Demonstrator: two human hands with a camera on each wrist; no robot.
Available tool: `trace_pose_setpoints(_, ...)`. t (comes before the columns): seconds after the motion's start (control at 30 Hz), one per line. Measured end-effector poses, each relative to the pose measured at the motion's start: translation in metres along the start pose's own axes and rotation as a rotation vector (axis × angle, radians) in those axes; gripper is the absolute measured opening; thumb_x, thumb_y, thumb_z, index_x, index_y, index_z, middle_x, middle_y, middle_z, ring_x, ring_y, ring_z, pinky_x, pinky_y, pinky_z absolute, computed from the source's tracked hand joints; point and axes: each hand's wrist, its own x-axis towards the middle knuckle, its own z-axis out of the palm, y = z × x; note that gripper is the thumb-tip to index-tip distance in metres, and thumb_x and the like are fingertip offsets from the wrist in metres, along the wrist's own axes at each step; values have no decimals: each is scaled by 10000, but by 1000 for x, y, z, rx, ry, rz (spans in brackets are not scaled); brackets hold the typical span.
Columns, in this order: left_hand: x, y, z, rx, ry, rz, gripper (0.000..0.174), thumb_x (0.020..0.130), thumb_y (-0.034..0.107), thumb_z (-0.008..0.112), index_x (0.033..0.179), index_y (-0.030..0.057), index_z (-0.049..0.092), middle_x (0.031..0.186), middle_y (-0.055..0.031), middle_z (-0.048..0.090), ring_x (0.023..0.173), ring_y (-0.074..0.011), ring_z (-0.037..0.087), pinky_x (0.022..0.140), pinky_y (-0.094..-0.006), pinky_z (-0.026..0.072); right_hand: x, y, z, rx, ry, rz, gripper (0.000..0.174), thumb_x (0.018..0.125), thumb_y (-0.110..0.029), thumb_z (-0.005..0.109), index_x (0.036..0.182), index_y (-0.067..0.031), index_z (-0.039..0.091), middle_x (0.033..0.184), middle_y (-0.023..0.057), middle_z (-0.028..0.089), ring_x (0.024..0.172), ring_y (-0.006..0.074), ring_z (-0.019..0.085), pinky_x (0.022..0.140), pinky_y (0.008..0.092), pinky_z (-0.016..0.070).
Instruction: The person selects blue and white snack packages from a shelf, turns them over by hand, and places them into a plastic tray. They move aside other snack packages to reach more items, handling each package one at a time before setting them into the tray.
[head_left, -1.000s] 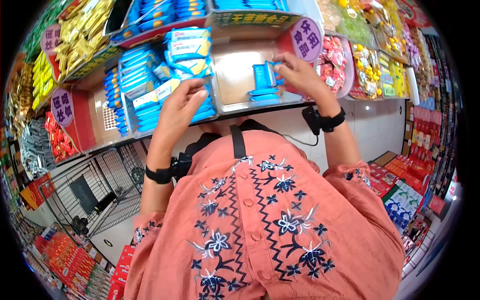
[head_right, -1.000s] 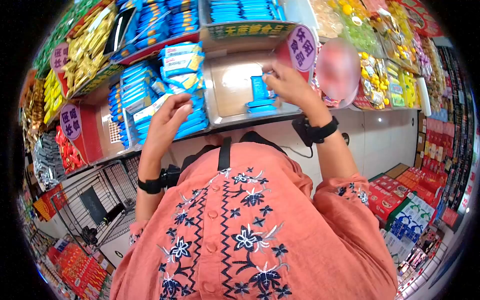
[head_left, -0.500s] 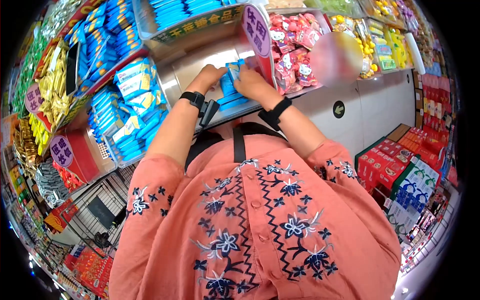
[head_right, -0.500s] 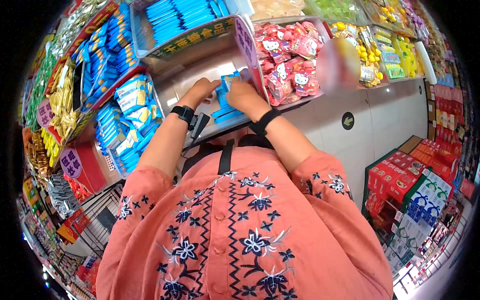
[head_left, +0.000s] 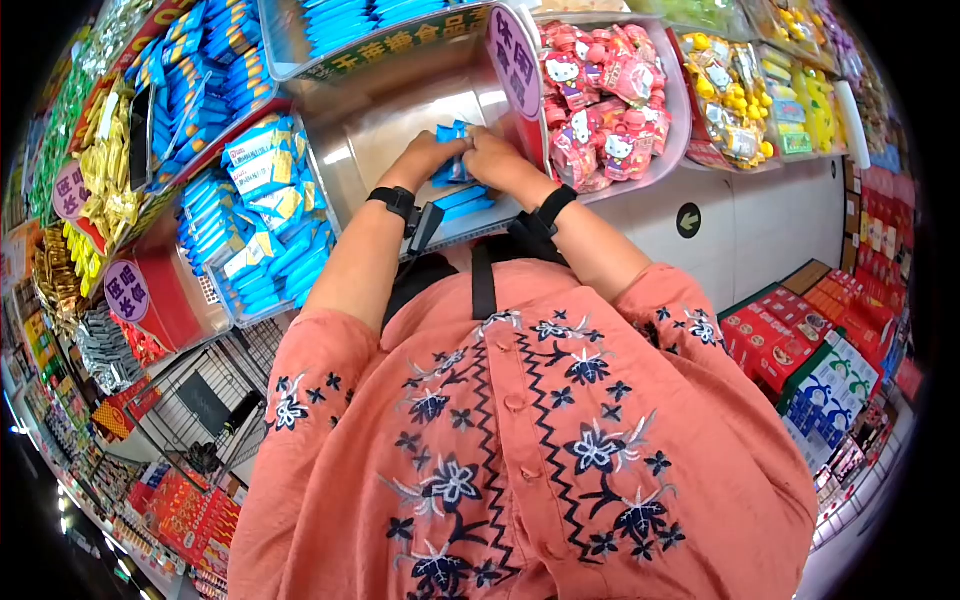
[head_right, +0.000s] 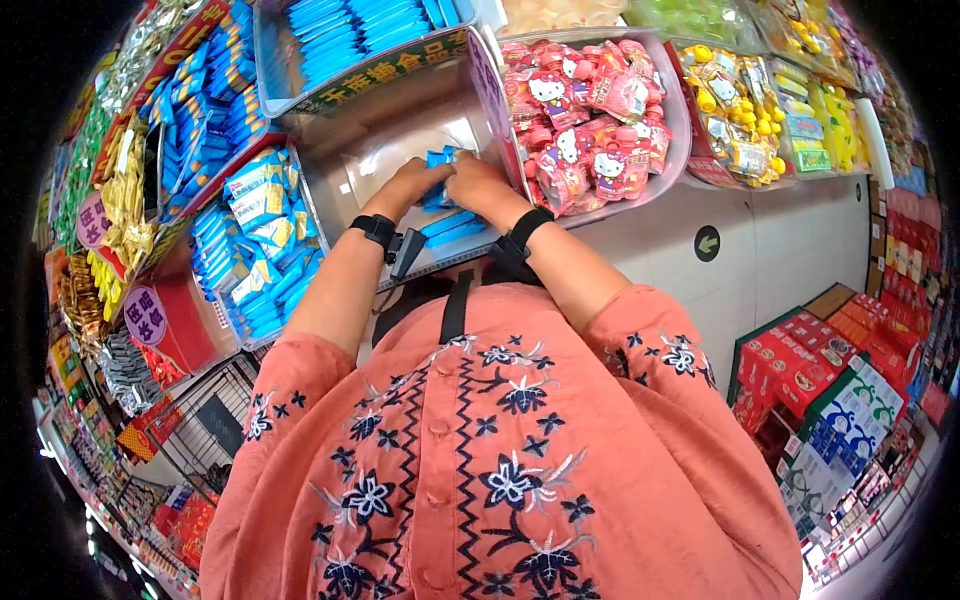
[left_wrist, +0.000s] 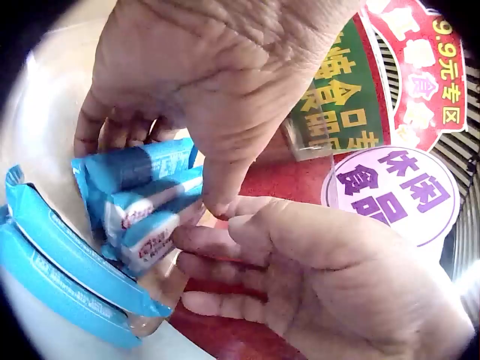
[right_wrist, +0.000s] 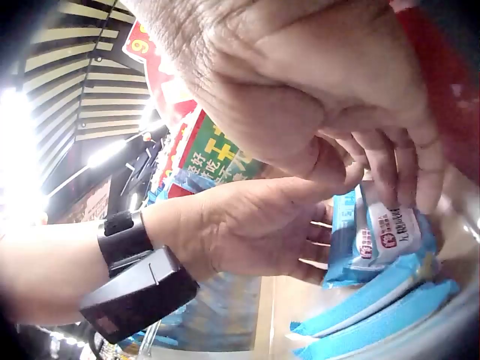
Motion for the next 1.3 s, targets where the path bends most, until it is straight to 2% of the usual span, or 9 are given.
trace_pose_setpoints(0.17, 5, 1, 2, 248, 70, 41, 695, 723, 509, 754, 1074, -78, 627, 903, -174, 710, 813, -250, 692, 688, -353, 530, 33, 37, 22, 178, -34, 100, 459, 887, -201, 542, 1246, 85, 536, 1150, 345, 626, 1105, 450, 621, 938, 455, 498)
trace_pose_setpoints(0.27, 27, -27, 4, 351, 212, 54, 738, 710, 485, 758, 1136, -88, 573, 1004, -234, 709, 930, -309, 707, 781, -366, 542, 18, 26, 16, 173, -53, 84, 455, 892, -193, 542, 1252, 83, 528, 1160, 342, 626, 1108, 449, 620, 933, 455, 500)
trace_pose_setpoints(0.37, 1, 0, -2, 561, 196, -35, 775, 722, 362, 770, 1284, -69, 456, 1139, -259, 669, 1037, -365, 676, 848, -399, 545, -1, -1, 3, 59, -91, 41, 447, 892, -191, 549, 1249, 78, 529, 1170, 337, 625, 1113, 442, 623, 940, 459, 500)
trace_pose_setpoints(0.47, -17, 8, -7, 866, 209, 43, 732, 718, 364, 768, 1268, -25, 480, 1147, -257, 656, 1046, -395, 657, 887, -433, 530, -3, 0, 7, -162, -161, -38, 447, 887, -193, 567, 1245, 72, 529, 1183, 334, 620, 1111, 438, 627, 957, 467, 496)
trace_pose_setpoints(0.67, -27, -4, -8, 839, -57, 51, 918, 665, 435, 792, 1382, -14, 433, 1240, -280, 616, 1129, -384, 626, 970, -425, 492, -5, 9, 18, -292, -210, -26, 524, 874, -205, 602, 1310, 53, 468, 1218, 325, 605, 1088, 456, 634, 939, 472, 521)
trace_pose_setpoints(0.8, -43, -7, 0, 772, -51, 64, 1079, 610, 460, 842, 1454, -15, 366, 1301, -296, 567, 1151, -413, 601, 977, -436, 492, -12, -13, -4, -11, -337, 246, 554, 874, -207, 596, 1337, 46, 427, 1235, 307, 598, 1083, 418, 647, 822, 461, 576)
trace_pose_setpoints(0.9, -46, -25, 8, 838, 65, 121, 1116, 584, 463, 869, 1455, -10, 357, 1292, -289, 563, 1121, -442, 607, 950, -465, 509, -5, -4, 6, 196, -232, 282, 558, 873, -207, 584, 1338, 56, 419, 1231, 283, 601, 1074, 374, 656, 743, 452, 592)
trace_pose_setpoints(1.07, -57, -4, 7, 986, 27, 71, 1297, 544, 491, 897, 1523, -24, 221, 1352, -323, 502, 1184, -452, 572, 985, -467, 492, -3, -1, 9, 537, -239, 276, 660, 882, -174, 584, 1459, 20, 328, 1259, 224, 565, 1116, 316, 598, 771, 476, 574)
trace_pose_setpoints(1.3, -45, -18, -11, 1007, -8, 24, 1105, 631, 473, 859, 1465, -29, 336, 1279, -297, 574, 1133, -414, 609, 945, -449, 506, -7, 6, 15, 444, -279, 187, 488, 872, -191, 528, 1286, 63, 478, 1155, 231, 614, 992, 321, 647, 732, 469, 561)
